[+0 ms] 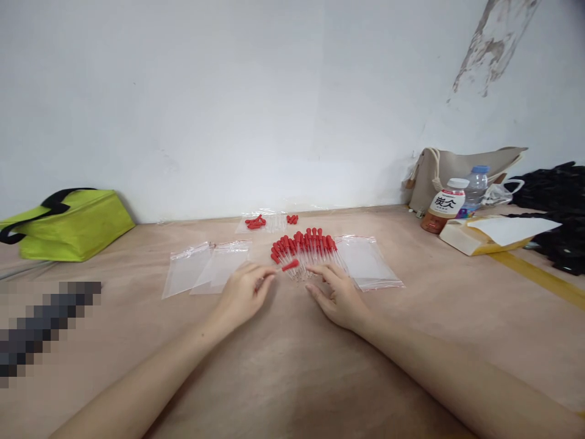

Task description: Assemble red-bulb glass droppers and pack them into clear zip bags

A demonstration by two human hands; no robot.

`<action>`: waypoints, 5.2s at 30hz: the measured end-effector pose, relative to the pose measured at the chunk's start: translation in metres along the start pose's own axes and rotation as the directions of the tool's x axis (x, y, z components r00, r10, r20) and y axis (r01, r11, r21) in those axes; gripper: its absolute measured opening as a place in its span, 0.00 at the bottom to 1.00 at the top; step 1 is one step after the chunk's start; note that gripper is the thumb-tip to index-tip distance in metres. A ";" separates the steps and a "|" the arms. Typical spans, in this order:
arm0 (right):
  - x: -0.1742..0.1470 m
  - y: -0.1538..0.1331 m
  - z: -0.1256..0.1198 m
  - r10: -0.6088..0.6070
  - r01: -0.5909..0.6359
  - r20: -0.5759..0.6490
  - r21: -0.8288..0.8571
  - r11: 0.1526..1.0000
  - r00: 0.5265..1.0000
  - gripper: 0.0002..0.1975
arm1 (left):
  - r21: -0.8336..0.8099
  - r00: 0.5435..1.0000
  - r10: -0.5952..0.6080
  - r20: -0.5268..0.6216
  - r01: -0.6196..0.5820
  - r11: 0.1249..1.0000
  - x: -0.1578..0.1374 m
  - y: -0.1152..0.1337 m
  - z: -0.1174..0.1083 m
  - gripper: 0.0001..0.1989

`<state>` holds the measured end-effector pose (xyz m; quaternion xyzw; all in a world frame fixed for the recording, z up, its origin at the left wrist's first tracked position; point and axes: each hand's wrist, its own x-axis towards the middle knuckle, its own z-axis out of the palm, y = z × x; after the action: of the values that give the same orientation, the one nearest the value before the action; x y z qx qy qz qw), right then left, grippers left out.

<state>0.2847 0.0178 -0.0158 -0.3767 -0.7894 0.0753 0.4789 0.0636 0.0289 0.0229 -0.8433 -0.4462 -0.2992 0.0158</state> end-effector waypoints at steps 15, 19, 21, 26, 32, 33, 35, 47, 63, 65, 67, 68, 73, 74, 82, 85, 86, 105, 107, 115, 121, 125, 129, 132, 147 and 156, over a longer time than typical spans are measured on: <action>-0.005 0.010 -0.003 0.125 -0.127 -0.035 -0.031 0.991 0.991 0.14 | -0.261 0.660 -0.681 0.318 0.751 0.606 0.062 -0.041 0.033 0.13; -0.004 0.010 -0.003 0.111 -0.113 -0.035 -0.047 0.993 0.993 0.15 | -0.150 0.709 -0.638 0.299 0.695 0.703 0.065 -0.042 0.037 0.14; -0.004 0.010 -0.003 0.100 -0.101 -0.034 -0.048 0.994 0.994 0.14 | -0.083 0.740 -0.608 0.289 0.652 0.754 0.066 -0.042 0.036 0.14; -0.004 0.011 -0.003 0.092 -0.094 -0.030 -0.047 0.995 0.995 0.14 | 0.097 0.790 -0.559 0.251 0.554 0.827 0.064 -0.043 0.013 0.12; -0.004 0.011 -0.002 0.086 -0.087 -0.021 -0.054 0.995 0.996 0.13 | 0.294 0.743 -0.618 0.258 0.549 0.783 0.044 -0.048 -0.015 0.17; -0.003 0.011 -0.002 0.087 -0.088 -0.020 -0.055 0.995 0.996 0.13 | 0.307 0.708 -0.642 0.294 0.566 0.765 0.040 -0.047 -0.015 0.18; -0.004 0.010 -0.002 0.089 -0.090 -0.019 -0.057 0.994 0.996 0.13 | 0.293 0.640 -0.675 0.368 0.609 0.737 0.036 -0.043 -0.012 0.20; -0.004 0.008 -0.005 0.086 -0.086 -0.008 -0.070 0.994 0.996 0.11 | 0.270 0.632 -0.694 0.346 0.641 0.718 0.041 -0.027 0.000 0.17; 0.001 0.005 -0.001 0.241 -0.253 0.082 0.199 0.947 0.967 0.11 | -0.091 0.875 -0.327 0.357 0.381 0.920 0.006 0.005 0.001 0.10; 0.003 0.001 0.003 0.349 -0.389 0.172 0.392 0.834 0.921 0.15 | -0.243 0.913 -0.183 0.365 0.283 0.928 0.002 0.022 0.006 0.09; 0.006 -0.004 0.005 0.377 -0.452 0.250 0.537 0.713 0.892 0.17 | -0.295 0.921 -0.074 0.382 0.198 0.935 0.001 0.038 0.011 0.08; 0.007 -0.007 0.006 0.359 -0.447 0.268 0.581 0.680 0.894 0.15 | -0.287 0.921 -0.037 0.388 0.159 0.944 0.001 0.045 0.013 0.07; 0.009 -0.007 0.005 0.347 -0.359 0.139 0.585 0.727 0.928 0.13 | -0.124 0.933 0.114 0.342 -0.076 0.989 0.003 0.047 0.019 0.06; 0.009 -0.003 0.003 0.389 -0.365 0.080 0.555 0.748 0.918 0.13 | -0.089 0.931 0.150 0.334 -0.128 0.988 0.003 0.043 0.020 0.07; 0.002 0.028 -0.021 0.143 -0.147 0.042 0.126 0.981 0.989 0.13 | -0.194 0.965 0.140 0.223 -0.097 0.976 -0.012 0.022 0.026 0.11; -0.001 0.027 -0.024 0.115 -0.119 0.111 0.035 0.992 0.987 0.11 | -0.222 0.978 0.135 0.162 -0.097 0.970 -0.021 0.020 0.026 0.09; -0.002 0.025 -0.024 0.103 -0.105 0.128 0.009 0.994 0.986 0.10 | -0.233 0.980 0.137 0.142 -0.102 0.967 -0.023 0.020 0.026 0.09; -0.007 0.006 -0.011 -0.073 0.109 0.231 -0.148 0.983 0.970 0.09 | -0.119 0.992 0.119 0.035 -0.114 0.986 -0.023 0.016 0.023 0.10; -0.007 0.007 -0.009 -0.091 0.129 0.231 -0.155 0.979 0.969 0.09 | -0.112 0.993 0.111 0.041 -0.106 0.988 -0.023 0.017 0.022 0.09; -0.005 0.007 -0.011 -0.179 0.199 0.266 -0.050 0.979 0.947 0.12 | -0.165 0.982 0.146 0.117 -0.126 0.978 -0.022 0.022 0.017 0.10; -0.005 0.007 -0.013 -0.161 0.221 0.336 -0.146 0.964 0.928 0.12 | -0.199 0.977 0.172 0.128 -0.144 0.969 -0.024 0.022 0.017 0.09; -0.005 0.007 -0.013 -0.160 0.222 0.336 -0.156 0.962 0.928 0.11 | -0.196 0.975 0.191 0.115 -0.167 0.966 -0.024 0.022 0.018 0.08; -0.004 0.006 -0.012 -0.166 0.234 0.329 -0.177 0.956 0.930 0.10 | -0.182 0.973 0.202 0.110 -0.180 0.967 -0.025 0.021 0.020 0.08; -0.005 0.002 -0.011 -0.175 0.250 0.311 -0.220 0.943 0.934 0.10 | -0.166 0.974 0.201 0.102 -0.183 0.969 -0.025 0.020 0.021 0.08; -0.001 0.001 -0.010 -0.115 0.184 0.281 -0.234 0.955 0.953 0.10 | -0.129 0.989 0.132 0.073 -0.122 0.984 -0.015 0.012 0.017 0.08; -0.004 0.004 -0.010 -0.134 0.218 0.284 -0.286 0.933 0.949 0.10 | -0.092 0.983 0.172 0.065 -0.165 0.982 -0.017 0.007 0.021 0.08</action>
<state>0.2958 0.0160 -0.0151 -0.3619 -0.8780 -0.0459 0.3099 0.0718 0.0176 -0.0013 -0.8882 -0.3601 -0.2850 -0.0117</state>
